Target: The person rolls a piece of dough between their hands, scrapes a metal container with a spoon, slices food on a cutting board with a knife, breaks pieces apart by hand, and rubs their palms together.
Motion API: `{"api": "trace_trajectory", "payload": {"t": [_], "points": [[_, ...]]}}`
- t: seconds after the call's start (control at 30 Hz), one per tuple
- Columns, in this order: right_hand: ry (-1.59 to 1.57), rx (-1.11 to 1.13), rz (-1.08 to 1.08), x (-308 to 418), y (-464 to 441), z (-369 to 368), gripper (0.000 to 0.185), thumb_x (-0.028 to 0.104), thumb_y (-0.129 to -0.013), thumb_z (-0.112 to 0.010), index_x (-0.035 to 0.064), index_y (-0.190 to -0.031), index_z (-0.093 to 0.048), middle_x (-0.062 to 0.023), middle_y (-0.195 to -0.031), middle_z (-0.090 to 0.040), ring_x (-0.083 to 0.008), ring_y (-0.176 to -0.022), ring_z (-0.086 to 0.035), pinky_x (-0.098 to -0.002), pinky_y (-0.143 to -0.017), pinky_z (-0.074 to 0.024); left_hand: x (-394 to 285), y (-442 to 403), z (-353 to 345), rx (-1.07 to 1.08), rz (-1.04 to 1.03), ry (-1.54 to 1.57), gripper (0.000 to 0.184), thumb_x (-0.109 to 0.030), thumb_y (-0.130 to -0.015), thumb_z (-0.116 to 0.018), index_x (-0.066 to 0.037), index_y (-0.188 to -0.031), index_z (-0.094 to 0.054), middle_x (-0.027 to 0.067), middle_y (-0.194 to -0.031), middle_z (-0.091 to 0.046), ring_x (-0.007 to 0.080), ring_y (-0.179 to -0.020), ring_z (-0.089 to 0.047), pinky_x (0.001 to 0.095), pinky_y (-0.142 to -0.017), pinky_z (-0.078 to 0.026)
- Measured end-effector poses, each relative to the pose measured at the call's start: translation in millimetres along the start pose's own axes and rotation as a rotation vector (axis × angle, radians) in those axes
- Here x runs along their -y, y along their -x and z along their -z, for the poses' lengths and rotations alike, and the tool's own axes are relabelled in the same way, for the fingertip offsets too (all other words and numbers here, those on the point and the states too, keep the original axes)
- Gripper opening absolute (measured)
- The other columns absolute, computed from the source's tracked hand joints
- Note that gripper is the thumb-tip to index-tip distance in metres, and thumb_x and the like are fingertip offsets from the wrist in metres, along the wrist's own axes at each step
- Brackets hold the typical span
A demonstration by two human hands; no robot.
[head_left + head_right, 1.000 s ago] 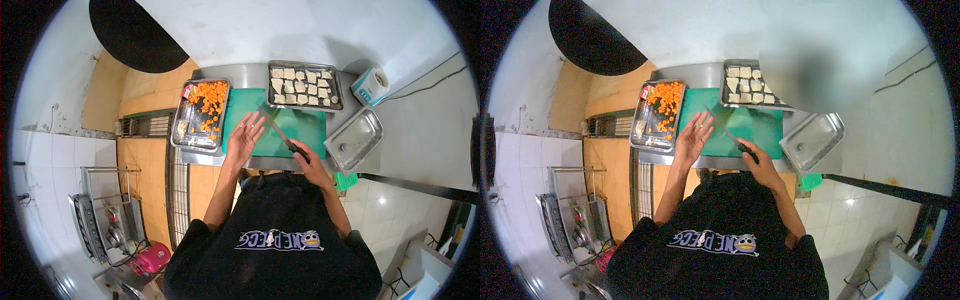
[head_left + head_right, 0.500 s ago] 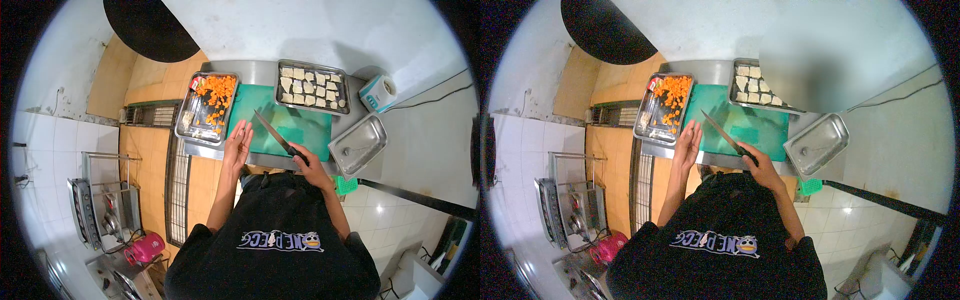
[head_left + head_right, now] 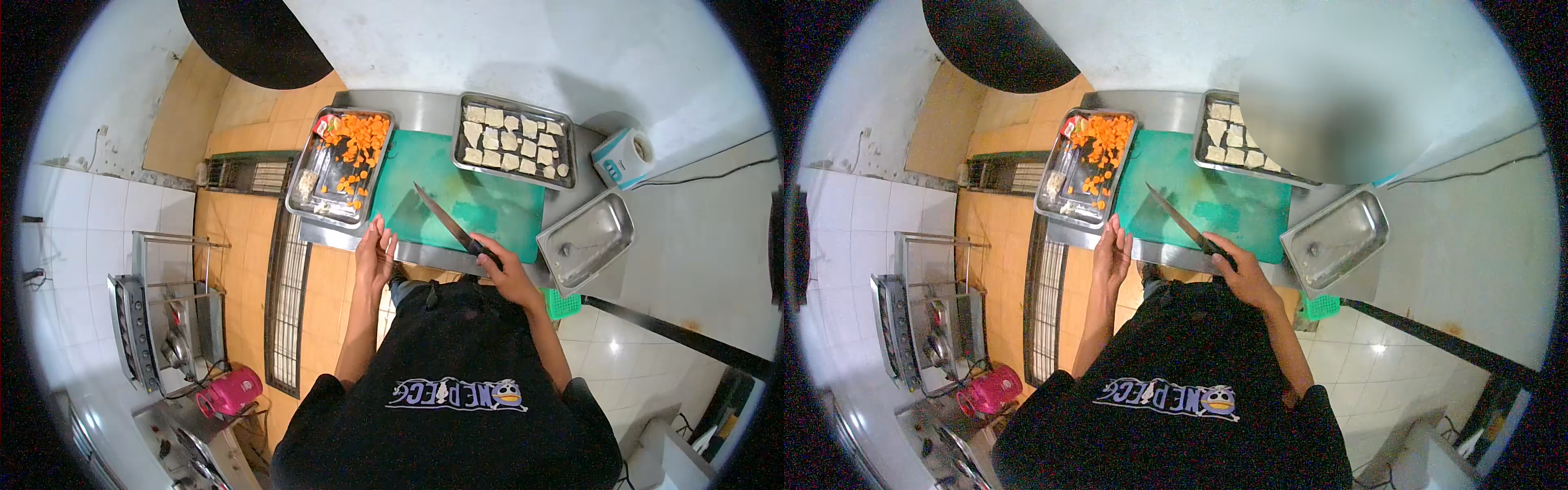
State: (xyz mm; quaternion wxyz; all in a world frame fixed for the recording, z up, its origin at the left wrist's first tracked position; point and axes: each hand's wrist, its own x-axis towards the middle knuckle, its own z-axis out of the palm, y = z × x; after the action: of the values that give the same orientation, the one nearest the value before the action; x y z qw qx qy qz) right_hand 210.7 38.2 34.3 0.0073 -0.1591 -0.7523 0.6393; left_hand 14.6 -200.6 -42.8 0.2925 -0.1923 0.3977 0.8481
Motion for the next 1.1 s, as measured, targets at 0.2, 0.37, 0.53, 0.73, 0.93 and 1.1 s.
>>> {"api": "trace_trajectory", "payload": {"t": [0.2, 0.37, 0.53, 0.73, 0.93, 1.1], "points": [[0.040, 0.050, 0.061, -0.9, -5.3, -0.1, 0.043, 0.013, -0.102, -0.053, 0.0067, -0.145, -0.052, -0.0169, -0.143, -0.059, -0.0280, -0.132, -0.055, -0.0367, -0.111, -0.0397, 6.0, 3.6, 19.9, 0.001, -0.065, 0.007, 0.049, -0.023, -0.105, -0.057, -0.003, -0.147, -0.044, 0.0053, -0.142, -0.057, 0.0155, -0.126, -0.059, 0.0332, -0.109, -0.050], [0.052, 0.085, 0.118, -2.7, -9.8, -3.0, 0.043, 0.014, -0.103, -0.054, 0.0061, -0.145, -0.052, -0.0165, -0.141, -0.060, -0.0260, -0.129, -0.056, -0.0355, -0.110, -0.0403, 4.7, 14.0, 32.1, 0.177, -0.167, -0.026, 0.050, -0.019, -0.106, -0.052, 0.002, -0.149, -0.038, 0.0140, -0.148, -0.050, 0.0226, -0.134, -0.054, 0.0355, -0.115, -0.045], [0.033, 0.172, 0.033, -1.3, -11.3, -1.8, 0.043, 0.014, -0.103, -0.053, 0.0039, -0.145, -0.051, -0.0141, -0.143, -0.058, -0.0226, -0.131, -0.054, -0.0344, -0.111, -0.0387, 10.9, 13.9, 36.4, -0.173, -0.084, 0.109, 0.058, -0.007, -0.104, -0.049, 0.005, -0.155, -0.022, 0.0222, -0.159, -0.034, 0.0341, -0.144, -0.041, 0.0423, -0.122, -0.034], [0.126, 0.195, 0.157, -13.5, -13.5, -7.7, 0.043, 0.013, -0.102, -0.055, 0.0066, -0.144, -0.052, -0.0179, -0.140, -0.060, -0.0301, -0.127, -0.058, -0.0375, -0.109, -0.0412, 35.1, 10.3, 22.3, 0.114, -0.167, -0.030, 0.060, -0.030, -0.107, -0.048, -0.003, -0.155, -0.025, 0.0190, -0.162, -0.028, 0.0328, -0.152, -0.026, 0.0523, -0.123, -0.028], [0.100, 0.322, 0.102, -12.6, -10.6, -5.9, 0.041, 0.012, -0.101, -0.055, 0.0086, -0.141, -0.055, -0.0198, -0.135, -0.063, -0.0335, -0.120, -0.063, -0.0406, -0.105, -0.0454, 17.9, 35.9, -33.5, 0.372, 0.139, 0.438, 0.091, -0.070, -0.097, -0.043, -0.002, -0.155, -0.024, 0.0182, -0.163, -0.027, 0.0335, -0.151, -0.027, 0.0583, -0.121, -0.022], [0.239, 0.117, -0.027, -12.5, -9.1, 8.5, 0.040, 0.016, -0.100, -0.055, 0.0110, -0.140, -0.056, -0.0201, -0.132, -0.064, -0.0374, -0.118, -0.063, -0.0424, -0.103, -0.0472, 18.0, 36.4, -37.4, 0.410, 0.214, 0.412, 0.100, -0.077, -0.093, -0.040, -0.001, -0.156, -0.022, 0.0179, -0.163, -0.028, 0.0334, -0.151, -0.027, 0.0588, -0.121, -0.022]]}}
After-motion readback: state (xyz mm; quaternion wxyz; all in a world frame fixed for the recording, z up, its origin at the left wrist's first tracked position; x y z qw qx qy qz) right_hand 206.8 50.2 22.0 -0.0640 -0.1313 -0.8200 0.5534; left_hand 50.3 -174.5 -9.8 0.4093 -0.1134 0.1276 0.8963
